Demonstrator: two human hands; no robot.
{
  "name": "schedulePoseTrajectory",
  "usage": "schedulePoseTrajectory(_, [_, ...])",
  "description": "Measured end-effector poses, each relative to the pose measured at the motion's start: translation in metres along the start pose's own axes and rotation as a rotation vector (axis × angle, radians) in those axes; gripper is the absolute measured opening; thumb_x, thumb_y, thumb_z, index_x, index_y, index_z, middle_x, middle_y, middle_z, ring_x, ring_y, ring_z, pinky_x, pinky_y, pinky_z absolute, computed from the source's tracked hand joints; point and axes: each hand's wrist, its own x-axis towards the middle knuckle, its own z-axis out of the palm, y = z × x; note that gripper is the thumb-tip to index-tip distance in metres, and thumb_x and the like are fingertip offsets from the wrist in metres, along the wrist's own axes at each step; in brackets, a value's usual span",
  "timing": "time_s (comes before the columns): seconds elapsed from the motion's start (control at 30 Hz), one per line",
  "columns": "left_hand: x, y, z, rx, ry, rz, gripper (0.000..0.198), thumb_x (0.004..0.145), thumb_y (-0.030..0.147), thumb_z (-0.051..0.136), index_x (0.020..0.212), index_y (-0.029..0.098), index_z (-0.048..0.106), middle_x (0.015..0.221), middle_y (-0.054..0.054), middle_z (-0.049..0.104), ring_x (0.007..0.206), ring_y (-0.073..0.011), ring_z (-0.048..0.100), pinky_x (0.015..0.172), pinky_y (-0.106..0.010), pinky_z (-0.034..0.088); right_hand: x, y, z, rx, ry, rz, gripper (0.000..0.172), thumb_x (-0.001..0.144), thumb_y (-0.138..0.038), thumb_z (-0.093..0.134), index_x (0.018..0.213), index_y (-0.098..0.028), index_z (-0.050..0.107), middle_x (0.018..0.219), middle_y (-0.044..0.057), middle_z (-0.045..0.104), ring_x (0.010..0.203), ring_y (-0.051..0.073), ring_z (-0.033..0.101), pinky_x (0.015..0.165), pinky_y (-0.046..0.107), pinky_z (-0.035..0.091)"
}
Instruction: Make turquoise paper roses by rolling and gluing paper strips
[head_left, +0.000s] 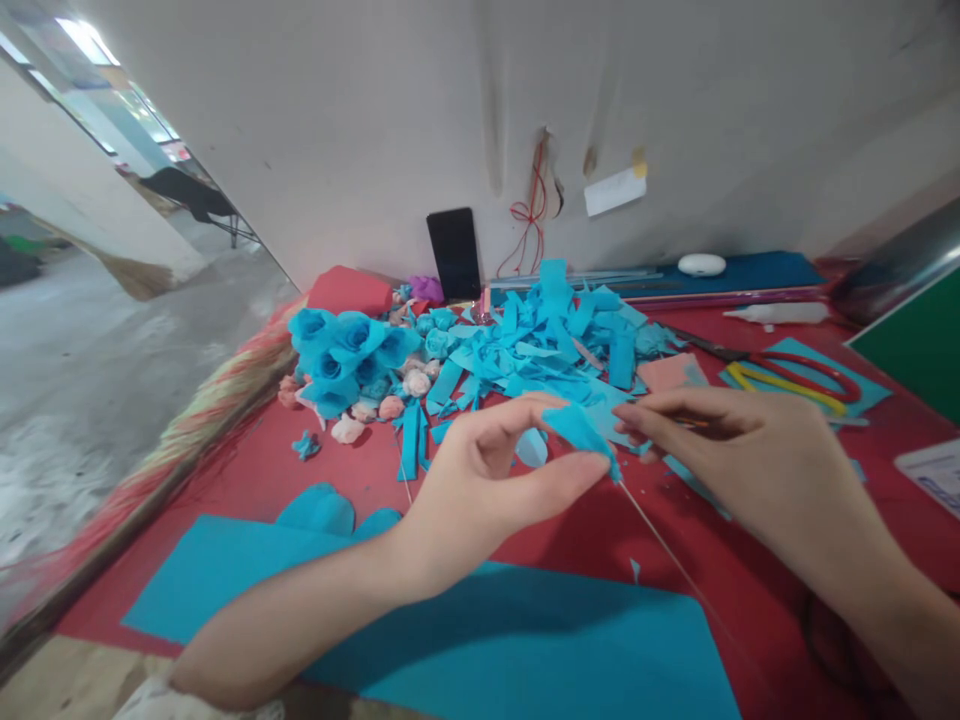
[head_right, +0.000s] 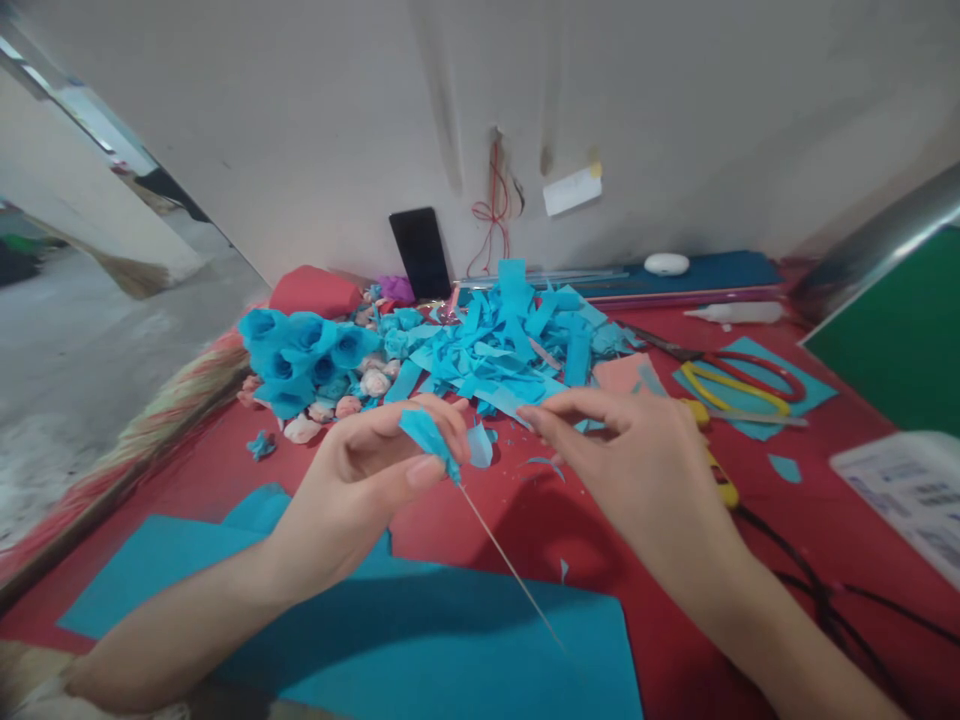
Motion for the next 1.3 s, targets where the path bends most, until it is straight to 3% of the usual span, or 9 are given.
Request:
schedulePoseTrajectory(0.23, [0.000, 0.000, 0.001, -0.019, -0.010, 0.007, 0.015, 0.067, 0.021, 0.066, 0.058, 0.017, 0.053, 0.073, -0.005, 0.056, 0.104, -0.0255, 0.047, 0.080, -0.034, 0.038, 0.007, -0.011, -0.004, 0.344, -0.215, 0.111, 0.025, 0.066, -0.045, 0.061, 0.060, -0.022, 0.067, 0.060, 0.002, 0.065, 0.044, 0.014, 0.059, 0.042, 0.020, 0.050])
schedulePoseTrajectory(0.37, [0.000, -0.001, 0.000, 0.011, -0.014, 0.011, 0.013, 0.068, 0.021, 0.065, 0.060, 0.017, 0.056, 0.074, -0.005, 0.056, 0.103, -0.0244, 0.048, 0.080, -0.033, 0.038, 0.007, -0.008, -0.003, 0.508, -0.260, 0.162, 0.024, 0.069, -0.045, 0.064, 0.065, -0.022, 0.068, 0.069, 0.004, 0.067, 0.057, 0.015, 0.064, 0.047, 0.016, 0.053])
schedulePoseTrajectory(0.6, [0.005, -0.005, 0.000, 0.029, 0.035, 0.025, 0.008, 0.068, 0.022, 0.066, 0.068, 0.017, 0.061, 0.075, -0.003, 0.056, 0.077, -0.0171, 0.051, 0.069, -0.030, 0.042, -0.002, -0.007, -0.005, 0.611, -0.306, 0.163, 0.018, 0.071, -0.043, 0.069, 0.082, -0.028, 0.070, 0.082, 0.001, 0.069, 0.069, 0.013, 0.065, 0.058, 0.013, 0.053])
schedulePoseTrajectory(0.77, [0.012, -0.009, -0.003, 0.207, 0.100, 0.221, 0.006, 0.070, 0.020, 0.067, 0.067, 0.018, 0.063, 0.080, -0.003, 0.057, 0.081, -0.0170, 0.053, 0.070, -0.029, 0.042, -0.009, -0.018, -0.007, 0.640, -0.508, 0.112, 0.027, 0.076, -0.038, 0.066, 0.103, -0.031, 0.061, 0.075, 0.000, 0.068, 0.066, 0.014, 0.065, 0.059, 0.019, 0.055])
schedulePoseTrajectory(0.87, [0.013, -0.012, -0.005, 0.301, 0.102, 0.322, 0.006, 0.072, 0.023, 0.068, 0.068, 0.019, 0.066, 0.083, -0.002, 0.058, 0.080, -0.0153, 0.054, 0.067, -0.027, 0.042, -0.013, -0.019, -0.006, 0.668, -0.574, 0.109, 0.024, 0.083, -0.034, 0.057, 0.106, -0.030, 0.058, 0.069, -0.002, 0.066, 0.051, 0.010, 0.057, 0.049, 0.018, 0.050])
schedulePoseTrajectory(1.0, [0.013, -0.015, -0.007, 0.347, 0.101, 0.345, 0.015, 0.068, 0.028, 0.072, 0.080, 0.020, 0.067, 0.091, -0.004, 0.061, 0.085, -0.0183, 0.055, 0.069, -0.029, 0.043, -0.017, -0.020, -0.004, 0.708, -0.485, 0.156, 0.020, 0.079, -0.038, 0.060, 0.098, -0.031, 0.064, 0.056, -0.004, 0.056, 0.045, 0.008, 0.046, 0.044, 0.015, 0.041])
schedulePoseTrajectory(1.1, [0.013, -0.014, -0.007, 0.371, 0.080, 0.383, 0.036, 0.068, 0.030, 0.073, 0.101, 0.022, 0.062, 0.096, -0.004, 0.064, 0.090, -0.0190, 0.055, 0.075, -0.030, 0.044, -0.016, -0.024, -0.004, 0.818, -0.369, 0.267, 0.015, 0.067, -0.041, 0.071, 0.074, -0.029, 0.066, 0.050, -0.003, 0.049, 0.047, 0.009, 0.044, 0.044, 0.016, 0.039])
schedulePoseTrajectory(1.2, [0.013, -0.013, -0.008, 0.423, 0.071, 0.432, 0.032, 0.071, 0.029, 0.071, 0.101, 0.022, 0.063, 0.095, -0.004, 0.066, 0.090, -0.0188, 0.055, 0.081, -0.031, 0.043, -0.015, -0.028, -0.005, 0.953, -0.438, 0.305, 0.024, 0.064, -0.041, 0.074, 0.057, -0.023, 0.059, 0.044, -0.005, 0.036, 0.041, 0.008, 0.032, 0.040, 0.017, 0.032])
schedulePoseTrajectory(1.3, [0.012, -0.012, -0.008, 0.495, 0.066, 0.488, 0.022, 0.072, 0.028, 0.070, 0.093, 0.021, 0.066, 0.091, -0.004, 0.067, 0.089, -0.0189, 0.057, 0.085, -0.034, 0.041, -0.015, -0.028, -0.004, 1.029, -0.552, 0.338, 0.020, 0.069, -0.038, 0.071, 0.060, -0.022, 0.061, 0.045, -0.005, 0.029, 0.042, 0.007, 0.027, 0.040, 0.017, 0.029])
